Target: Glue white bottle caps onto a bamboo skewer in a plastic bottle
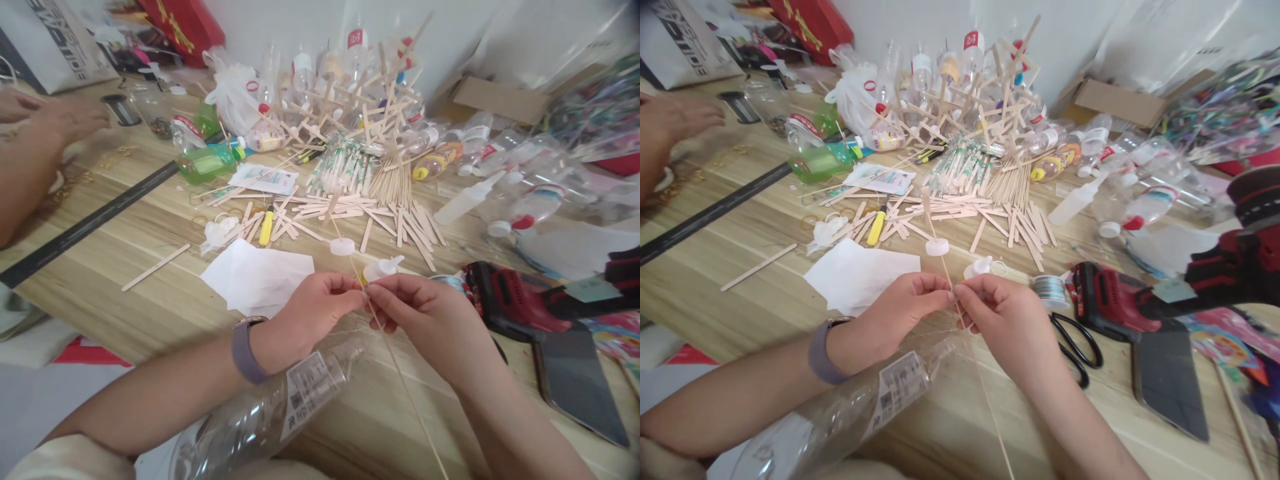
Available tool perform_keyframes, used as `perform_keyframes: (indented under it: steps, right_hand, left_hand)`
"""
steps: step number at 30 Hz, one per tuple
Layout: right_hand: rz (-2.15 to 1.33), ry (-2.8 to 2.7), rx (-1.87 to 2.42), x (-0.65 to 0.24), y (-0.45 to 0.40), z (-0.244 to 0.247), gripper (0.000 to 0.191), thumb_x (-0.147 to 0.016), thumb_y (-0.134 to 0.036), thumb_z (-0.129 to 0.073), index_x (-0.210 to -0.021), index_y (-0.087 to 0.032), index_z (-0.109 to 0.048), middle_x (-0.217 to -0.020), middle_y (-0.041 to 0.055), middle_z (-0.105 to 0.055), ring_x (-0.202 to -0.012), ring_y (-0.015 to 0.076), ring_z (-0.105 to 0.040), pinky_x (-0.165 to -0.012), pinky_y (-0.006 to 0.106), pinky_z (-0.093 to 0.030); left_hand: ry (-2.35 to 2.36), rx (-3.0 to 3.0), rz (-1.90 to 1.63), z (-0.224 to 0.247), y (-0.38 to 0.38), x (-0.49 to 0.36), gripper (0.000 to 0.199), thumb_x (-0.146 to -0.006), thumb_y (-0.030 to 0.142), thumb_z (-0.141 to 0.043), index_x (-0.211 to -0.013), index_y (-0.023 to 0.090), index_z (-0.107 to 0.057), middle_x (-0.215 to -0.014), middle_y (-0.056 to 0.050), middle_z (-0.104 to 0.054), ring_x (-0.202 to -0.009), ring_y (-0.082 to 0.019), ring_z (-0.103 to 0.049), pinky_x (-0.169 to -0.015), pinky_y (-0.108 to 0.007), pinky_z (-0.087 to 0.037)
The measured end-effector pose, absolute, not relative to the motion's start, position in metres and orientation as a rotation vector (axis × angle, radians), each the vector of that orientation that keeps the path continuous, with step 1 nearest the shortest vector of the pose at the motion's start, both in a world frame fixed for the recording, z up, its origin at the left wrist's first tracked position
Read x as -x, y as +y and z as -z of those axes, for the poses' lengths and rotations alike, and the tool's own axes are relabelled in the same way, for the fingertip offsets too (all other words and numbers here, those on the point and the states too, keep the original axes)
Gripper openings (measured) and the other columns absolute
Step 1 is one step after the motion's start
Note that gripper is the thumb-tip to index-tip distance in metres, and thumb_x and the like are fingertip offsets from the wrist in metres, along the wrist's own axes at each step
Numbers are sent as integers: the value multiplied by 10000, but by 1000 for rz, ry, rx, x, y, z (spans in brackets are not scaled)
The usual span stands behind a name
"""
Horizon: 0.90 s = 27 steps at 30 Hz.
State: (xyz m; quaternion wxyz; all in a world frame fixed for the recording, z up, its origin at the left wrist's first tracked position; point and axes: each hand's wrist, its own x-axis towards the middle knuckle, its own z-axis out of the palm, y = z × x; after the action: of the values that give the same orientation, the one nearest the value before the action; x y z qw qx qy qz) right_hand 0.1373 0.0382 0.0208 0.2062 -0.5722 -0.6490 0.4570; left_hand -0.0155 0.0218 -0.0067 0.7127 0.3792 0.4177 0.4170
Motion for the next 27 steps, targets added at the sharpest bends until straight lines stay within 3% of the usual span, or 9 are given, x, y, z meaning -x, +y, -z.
perform_keyframes:
  steps: [13,27]
  right_hand:
    - [-1597,-1512,1514,-137,42,-18,358,-632,-519,-730,-631,-174,-635,-540,0,-640,-462,113,-592,-470,234,-488]
    - [-1708,-1474,1457,-139,44,-22,328,-679,-495,-698,-686,-170,-659,-606,14,-664,-511,114,-613,-519,244,-512]
  left_hand:
    - [1025,-820,-886,7,23,19,92,-692,197,-662,-626,151,-618,-621,26,-588,-655,-109,-515,-702,-252,-384]
    - [998,-767,-892,7,25,18,98,-701,165,-655,-611,151,-619,-596,37,-585,-624,-92,-505,-678,-238,-383]
